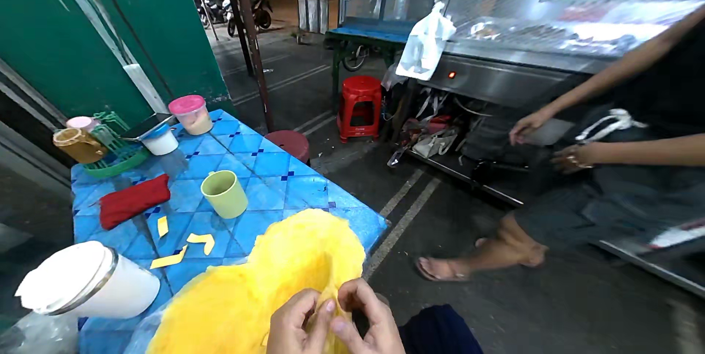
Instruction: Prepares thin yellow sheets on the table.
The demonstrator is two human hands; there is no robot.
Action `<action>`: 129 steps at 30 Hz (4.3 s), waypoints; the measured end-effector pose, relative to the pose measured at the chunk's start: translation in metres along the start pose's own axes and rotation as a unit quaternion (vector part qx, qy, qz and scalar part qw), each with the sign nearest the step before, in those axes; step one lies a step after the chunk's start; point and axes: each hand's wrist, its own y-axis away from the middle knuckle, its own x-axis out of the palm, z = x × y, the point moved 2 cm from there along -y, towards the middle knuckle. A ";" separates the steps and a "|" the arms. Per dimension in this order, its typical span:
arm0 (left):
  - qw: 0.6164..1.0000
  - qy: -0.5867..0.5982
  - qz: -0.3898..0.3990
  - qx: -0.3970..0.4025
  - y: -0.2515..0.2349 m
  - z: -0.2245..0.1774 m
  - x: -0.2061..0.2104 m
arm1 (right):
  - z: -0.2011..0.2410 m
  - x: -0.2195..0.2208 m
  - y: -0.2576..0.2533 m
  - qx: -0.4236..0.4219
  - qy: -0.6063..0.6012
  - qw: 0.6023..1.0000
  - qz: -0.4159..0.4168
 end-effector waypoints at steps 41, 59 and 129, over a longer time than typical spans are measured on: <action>0.990 0.043 -0.132 -0.023 -0.002 -0.003 -0.024 | 0.009 -0.021 -0.003 0.052 -0.162 0.979 -0.116; 0.996 -0.018 -0.038 0.073 0.000 -0.026 -0.009 | 0.041 -0.031 -0.006 0.025 0.005 0.999 0.026; 0.984 0.034 0.148 0.088 -0.015 -0.023 -0.021 | 0.051 -0.095 -0.010 -0.027 -0.015 0.988 0.150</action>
